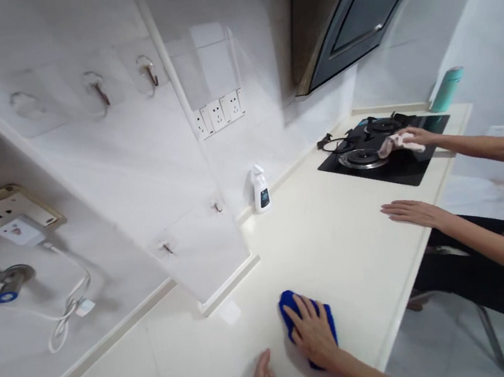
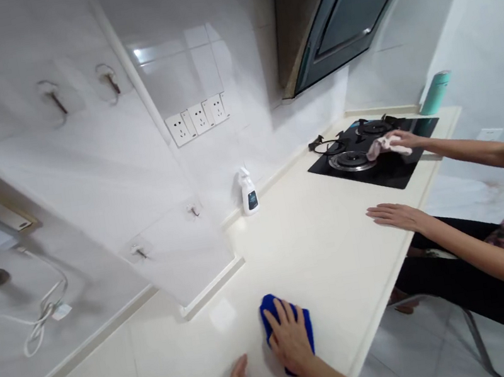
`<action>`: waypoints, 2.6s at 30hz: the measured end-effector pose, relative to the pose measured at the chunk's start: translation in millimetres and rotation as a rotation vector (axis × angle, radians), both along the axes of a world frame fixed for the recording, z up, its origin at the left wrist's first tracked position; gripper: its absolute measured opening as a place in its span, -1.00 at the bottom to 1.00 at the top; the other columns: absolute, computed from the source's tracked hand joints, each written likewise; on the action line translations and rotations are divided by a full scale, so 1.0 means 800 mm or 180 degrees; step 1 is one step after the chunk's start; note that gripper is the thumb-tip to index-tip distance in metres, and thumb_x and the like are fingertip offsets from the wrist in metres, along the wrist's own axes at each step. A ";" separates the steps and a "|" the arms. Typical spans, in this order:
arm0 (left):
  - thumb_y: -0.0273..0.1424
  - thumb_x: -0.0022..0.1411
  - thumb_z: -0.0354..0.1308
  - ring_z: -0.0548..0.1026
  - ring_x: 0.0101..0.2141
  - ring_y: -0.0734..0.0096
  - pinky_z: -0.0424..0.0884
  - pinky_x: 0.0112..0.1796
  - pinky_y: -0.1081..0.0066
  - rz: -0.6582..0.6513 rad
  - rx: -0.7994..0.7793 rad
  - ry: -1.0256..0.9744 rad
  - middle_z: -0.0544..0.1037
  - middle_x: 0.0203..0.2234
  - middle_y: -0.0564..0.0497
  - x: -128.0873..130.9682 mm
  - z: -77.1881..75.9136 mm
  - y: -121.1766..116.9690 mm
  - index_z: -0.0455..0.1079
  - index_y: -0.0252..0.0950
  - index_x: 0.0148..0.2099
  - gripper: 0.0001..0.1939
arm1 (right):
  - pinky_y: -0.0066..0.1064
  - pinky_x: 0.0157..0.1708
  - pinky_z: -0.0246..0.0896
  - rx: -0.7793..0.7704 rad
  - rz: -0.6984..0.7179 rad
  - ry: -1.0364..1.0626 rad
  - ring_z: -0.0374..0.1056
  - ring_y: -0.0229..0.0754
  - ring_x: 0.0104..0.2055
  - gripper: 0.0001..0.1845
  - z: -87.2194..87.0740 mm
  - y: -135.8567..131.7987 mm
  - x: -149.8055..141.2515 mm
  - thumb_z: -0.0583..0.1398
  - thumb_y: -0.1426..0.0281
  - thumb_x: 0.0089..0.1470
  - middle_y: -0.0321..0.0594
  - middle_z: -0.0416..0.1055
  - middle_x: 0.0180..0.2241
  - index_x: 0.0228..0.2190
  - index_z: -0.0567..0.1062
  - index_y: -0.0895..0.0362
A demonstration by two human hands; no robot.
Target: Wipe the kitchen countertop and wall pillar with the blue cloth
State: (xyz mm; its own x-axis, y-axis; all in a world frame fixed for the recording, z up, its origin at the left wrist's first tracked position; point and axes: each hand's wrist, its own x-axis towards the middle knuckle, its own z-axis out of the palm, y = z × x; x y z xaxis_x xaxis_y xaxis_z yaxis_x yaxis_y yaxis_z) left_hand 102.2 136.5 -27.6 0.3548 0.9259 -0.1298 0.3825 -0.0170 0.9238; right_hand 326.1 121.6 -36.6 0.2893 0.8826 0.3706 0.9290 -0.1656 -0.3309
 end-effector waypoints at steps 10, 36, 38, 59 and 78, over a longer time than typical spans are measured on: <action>-0.12 0.19 0.03 0.46 0.13 0.08 0.31 0.19 0.01 0.0416 -0.0303 -0.0282 0.47 0.14 -0.33 0.037 0.025 -0.001 0.27 -0.33 0.20 -0.39 | -0.03 0.01 0.33 -0.0100 -0.0149 0.0928 0.40 0.04 -0.02 -0.51 -0.013 -0.027 0.027 0.03 0.43 0.05 -0.01 0.48 -0.08 0.03 0.41 0.12; 0.17 0.21 -0.20 0.46 0.14 0.11 0.33 0.22 0.04 0.1101 -0.2638 -0.2791 0.59 0.04 -0.12 -0.055 0.055 -0.046 0.47 -0.23 0.05 -0.28 | -0.28 -0.06 0.45 0.0202 0.1835 0.1844 0.39 -0.17 0.00 -0.46 0.081 -0.084 -0.160 -0.03 0.38 0.28 -0.05 0.22 0.21 0.26 0.15 -0.06; 0.08 0.21 -0.07 0.43 0.16 0.12 0.32 0.23 0.06 0.1161 -0.2532 -0.2665 0.58 0.05 -0.10 -0.054 0.053 -0.050 0.47 -0.22 0.05 -0.39 | -0.26 -0.06 0.45 0.0067 0.1920 0.1667 0.39 -0.16 -0.01 -0.39 0.082 -0.079 -0.168 -0.01 0.39 0.25 -0.05 0.22 0.20 0.30 0.08 -0.07; -0.36 0.04 0.34 0.57 -0.05 0.24 0.53 0.04 0.09 0.2007 -0.1537 -0.2133 0.57 0.00 -0.11 -0.081 0.027 -0.017 0.31 -0.16 0.11 -0.43 | -0.22 -0.07 0.38 0.0547 0.1133 0.2133 0.36 -0.08 -0.03 -0.77 0.002 -0.070 -0.084 0.04 0.36 0.16 -0.08 0.37 -0.09 -0.23 0.48 0.04; -0.15 0.24 0.04 0.43 0.07 0.17 0.41 0.12 0.09 0.0576 0.1354 0.1235 0.47 0.08 -0.22 -0.092 0.040 0.028 0.23 -0.31 0.23 -0.42 | -0.19 -0.18 0.43 -0.0043 0.0163 0.1820 0.42 -0.18 -0.38 -0.49 -0.013 -0.052 -0.093 0.05 0.16 0.18 -0.05 0.44 0.00 0.10 0.27 0.12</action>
